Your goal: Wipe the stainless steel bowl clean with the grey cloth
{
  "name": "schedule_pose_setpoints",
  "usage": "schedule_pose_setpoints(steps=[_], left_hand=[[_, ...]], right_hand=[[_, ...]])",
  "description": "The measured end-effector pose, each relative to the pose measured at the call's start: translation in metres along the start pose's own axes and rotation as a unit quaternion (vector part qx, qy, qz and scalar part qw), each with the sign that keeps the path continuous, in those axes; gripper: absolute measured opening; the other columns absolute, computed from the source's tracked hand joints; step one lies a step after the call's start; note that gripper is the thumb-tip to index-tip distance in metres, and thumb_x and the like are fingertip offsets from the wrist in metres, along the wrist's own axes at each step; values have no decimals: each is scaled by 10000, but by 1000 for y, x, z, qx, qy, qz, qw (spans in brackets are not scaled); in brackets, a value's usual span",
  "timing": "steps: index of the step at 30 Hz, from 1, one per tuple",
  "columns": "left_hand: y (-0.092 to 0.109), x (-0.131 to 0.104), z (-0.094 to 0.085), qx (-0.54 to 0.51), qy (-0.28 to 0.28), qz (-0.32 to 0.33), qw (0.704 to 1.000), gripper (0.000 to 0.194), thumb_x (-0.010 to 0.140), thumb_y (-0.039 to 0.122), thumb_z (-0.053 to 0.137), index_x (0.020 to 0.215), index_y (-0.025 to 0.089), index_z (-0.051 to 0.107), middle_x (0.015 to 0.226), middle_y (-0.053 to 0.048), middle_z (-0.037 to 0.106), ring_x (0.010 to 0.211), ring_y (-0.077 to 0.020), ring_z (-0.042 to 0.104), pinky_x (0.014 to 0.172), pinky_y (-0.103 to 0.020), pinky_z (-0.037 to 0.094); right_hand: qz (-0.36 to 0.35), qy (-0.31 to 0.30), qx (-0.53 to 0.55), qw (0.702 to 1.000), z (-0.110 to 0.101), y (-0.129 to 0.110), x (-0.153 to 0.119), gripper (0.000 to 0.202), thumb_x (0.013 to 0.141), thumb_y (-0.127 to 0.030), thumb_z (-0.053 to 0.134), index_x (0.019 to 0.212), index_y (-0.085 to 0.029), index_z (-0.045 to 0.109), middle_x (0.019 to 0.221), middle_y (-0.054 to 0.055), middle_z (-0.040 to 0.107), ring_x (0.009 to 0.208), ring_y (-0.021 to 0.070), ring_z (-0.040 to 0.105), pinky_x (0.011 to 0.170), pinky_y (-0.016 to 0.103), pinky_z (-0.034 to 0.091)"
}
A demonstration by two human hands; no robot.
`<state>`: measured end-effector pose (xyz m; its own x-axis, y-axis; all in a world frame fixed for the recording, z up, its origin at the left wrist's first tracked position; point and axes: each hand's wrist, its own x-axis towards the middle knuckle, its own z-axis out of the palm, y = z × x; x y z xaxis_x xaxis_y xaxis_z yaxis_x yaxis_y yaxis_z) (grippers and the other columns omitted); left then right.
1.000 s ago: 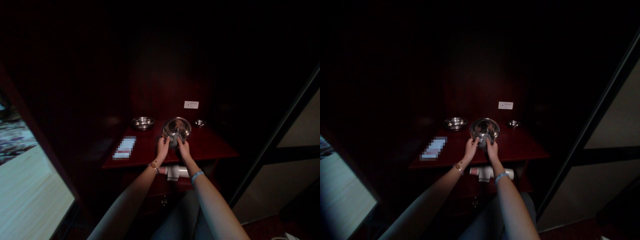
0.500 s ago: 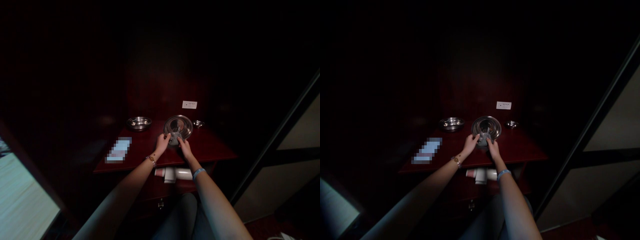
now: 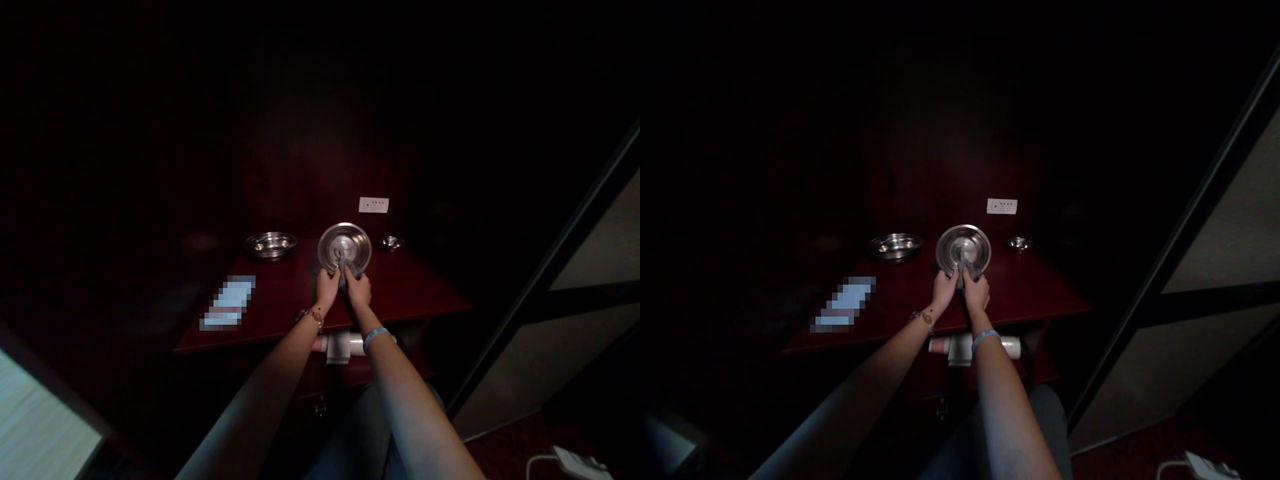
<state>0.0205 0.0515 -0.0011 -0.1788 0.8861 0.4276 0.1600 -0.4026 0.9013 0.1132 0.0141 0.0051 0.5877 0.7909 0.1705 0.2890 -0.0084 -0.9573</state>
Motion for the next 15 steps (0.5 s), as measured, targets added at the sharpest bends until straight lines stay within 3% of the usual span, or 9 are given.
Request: schedule_pose_setpoints(steps=[5,15], left_hand=[[-3,-4,2,27,11,-6,1000,172,792,306,624,770,136,626,785,-88,690,707,-170,627,643,-247,437],[5,-8,-2,-19,-37,26,999,185,781,295,630,731,121,666,720,-67,700,681,-167,626,599,-227,433]], right_hand=[[-36,7,-22,999,-4,1,-5,498,818,-579,540,988,-146,717,1020,191,728,989,301,685,839,346,490],[-68,49,7,996,-5,6,-9,421,854,-482,528,980,-129,719,1004,187,734,990,279,692,818,298,495]])
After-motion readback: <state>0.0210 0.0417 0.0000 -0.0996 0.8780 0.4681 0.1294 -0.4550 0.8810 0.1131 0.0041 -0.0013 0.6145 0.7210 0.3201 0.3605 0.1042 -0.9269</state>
